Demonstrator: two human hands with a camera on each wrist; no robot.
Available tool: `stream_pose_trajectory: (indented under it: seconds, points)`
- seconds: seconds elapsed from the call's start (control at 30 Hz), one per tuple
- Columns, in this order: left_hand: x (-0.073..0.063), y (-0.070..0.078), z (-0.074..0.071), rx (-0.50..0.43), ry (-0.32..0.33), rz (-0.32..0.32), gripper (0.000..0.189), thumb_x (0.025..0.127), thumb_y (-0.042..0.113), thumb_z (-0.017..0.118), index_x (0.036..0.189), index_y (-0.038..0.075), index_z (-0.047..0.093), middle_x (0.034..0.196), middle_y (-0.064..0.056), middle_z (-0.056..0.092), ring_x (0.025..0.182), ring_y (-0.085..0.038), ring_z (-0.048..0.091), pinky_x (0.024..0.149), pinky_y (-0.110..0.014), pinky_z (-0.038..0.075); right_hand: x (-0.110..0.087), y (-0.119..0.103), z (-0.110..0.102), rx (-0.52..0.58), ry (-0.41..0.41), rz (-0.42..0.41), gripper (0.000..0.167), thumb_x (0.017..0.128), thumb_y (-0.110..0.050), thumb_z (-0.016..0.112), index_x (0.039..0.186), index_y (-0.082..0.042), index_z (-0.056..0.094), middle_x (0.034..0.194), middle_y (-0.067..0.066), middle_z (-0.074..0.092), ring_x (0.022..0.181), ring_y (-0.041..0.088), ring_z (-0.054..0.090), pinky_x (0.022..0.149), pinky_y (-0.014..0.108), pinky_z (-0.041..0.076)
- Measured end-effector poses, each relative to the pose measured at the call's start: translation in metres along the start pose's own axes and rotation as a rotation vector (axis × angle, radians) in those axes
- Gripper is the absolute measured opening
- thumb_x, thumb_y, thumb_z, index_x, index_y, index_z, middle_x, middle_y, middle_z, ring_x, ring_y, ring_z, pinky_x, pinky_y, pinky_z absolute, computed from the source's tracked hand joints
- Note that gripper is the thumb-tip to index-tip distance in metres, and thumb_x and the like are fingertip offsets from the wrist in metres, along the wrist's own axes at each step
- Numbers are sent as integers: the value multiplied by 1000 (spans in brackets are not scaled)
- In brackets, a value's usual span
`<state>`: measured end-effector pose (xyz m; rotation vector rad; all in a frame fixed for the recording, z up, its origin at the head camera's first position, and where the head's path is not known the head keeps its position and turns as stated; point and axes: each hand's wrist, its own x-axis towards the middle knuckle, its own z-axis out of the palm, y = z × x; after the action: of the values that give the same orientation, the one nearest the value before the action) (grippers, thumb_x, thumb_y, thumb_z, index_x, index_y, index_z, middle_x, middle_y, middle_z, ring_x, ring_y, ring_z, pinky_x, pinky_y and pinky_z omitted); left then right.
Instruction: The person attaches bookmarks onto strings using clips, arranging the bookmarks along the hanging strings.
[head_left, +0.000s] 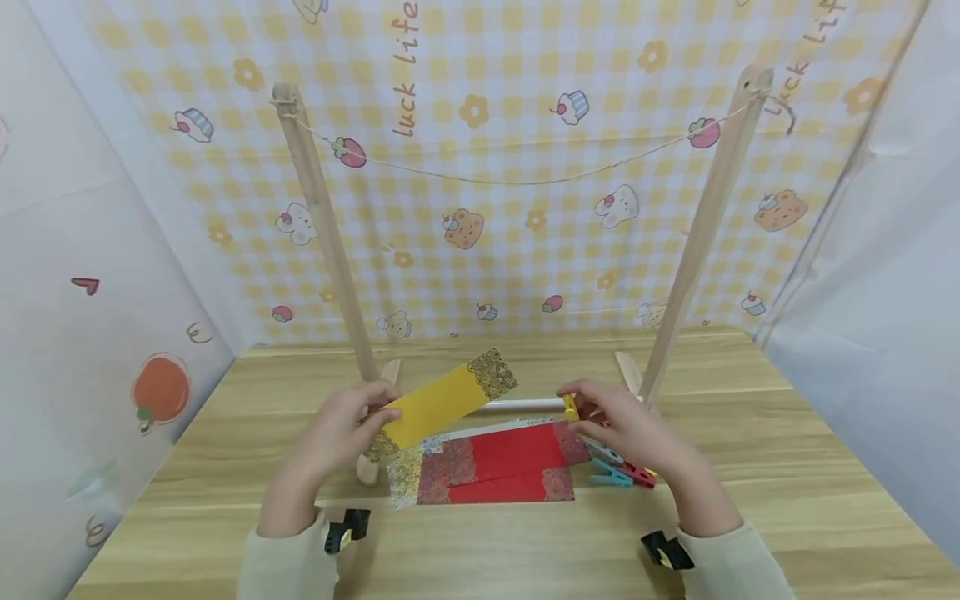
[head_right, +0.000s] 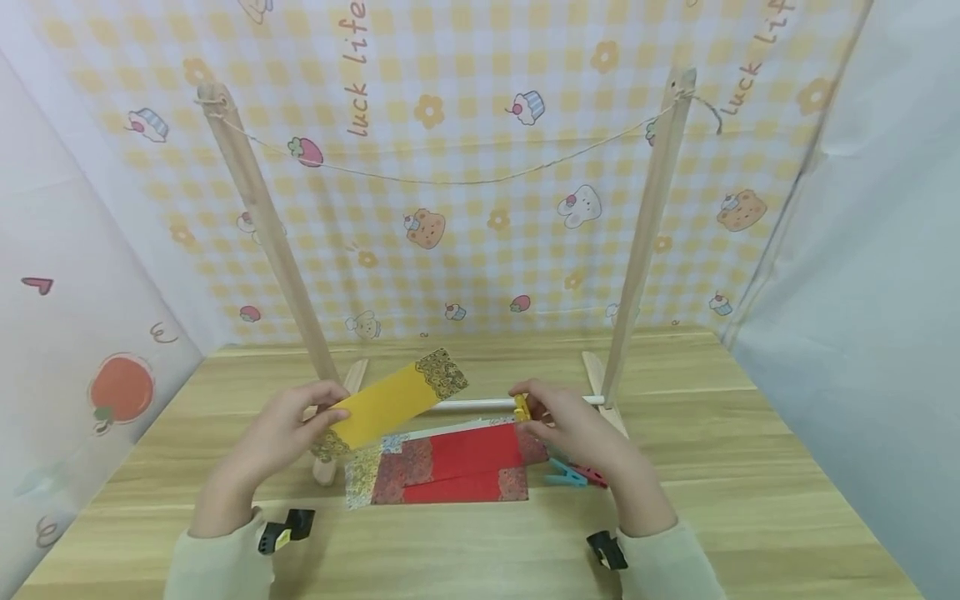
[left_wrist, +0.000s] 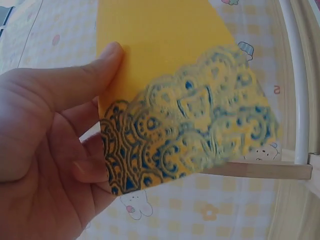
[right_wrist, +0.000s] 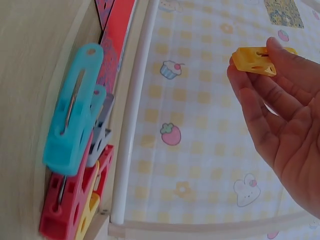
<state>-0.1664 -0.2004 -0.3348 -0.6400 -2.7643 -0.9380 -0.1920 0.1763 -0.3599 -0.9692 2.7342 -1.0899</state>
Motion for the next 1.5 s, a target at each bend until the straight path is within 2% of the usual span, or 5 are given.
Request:
stream_pose_trajectory:
  seconds: [0.23, 0.77, 1.03, 1.27, 1.5]
  points:
    - [-3, -2, -3, -15, 25, 11, 5, 93, 7, 66, 97, 9, 69, 95, -2, 75, 90, -20, 69, 83, -47, 58, 10, -6, 6, 50, 13, -35, 44, 92, -7, 69, 134, -7, 55, 101, 0, 66, 94, 12, 63, 81, 26, 57]
    - [-18, -17, -19, -1, 206, 46, 8, 90, 2, 68, 97, 7, 69, 90, -3, 71, 74, -4, 57, 67, -28, 59, 51, -39, 2, 66, 56, -107, 44, 92, -9, 70, 134, -8, 56, 106, 4, 67, 101, 18, 64, 87, 34, 56]
    - [-22, -25, -23, -8, 304, 103, 12, 85, -4, 71, 92, 6, 69, 82, -1, 65, 66, 0, 49, 54, -16, 48, 74, -56, -3, 139, 129, -194, 43, 89, -4, 71, 131, -5, 57, 102, 7, 66, 97, 21, 65, 85, 36, 57]
    - [-19, -30, -29, 21, 434, 83, 14, 84, -4, 73, 93, 5, 68, 75, -1, 63, 56, 0, 42, 46, -19, 34, 93, -74, -9, 191, 193, -246, 41, 89, 0, 70, 128, -2, 59, 102, 12, 69, 95, 23, 68, 83, 37, 59]
    - [-13, -31, -39, -66, 503, 73, 13, 86, -3, 72, 96, 5, 72, 81, 21, 64, 58, 1, 45, 47, -19, 35, 109, -94, -18, 189, 258, -277, 41, 89, -4, 72, 128, -3, 60, 103, 12, 71, 96, 22, 68, 80, 33, 59]
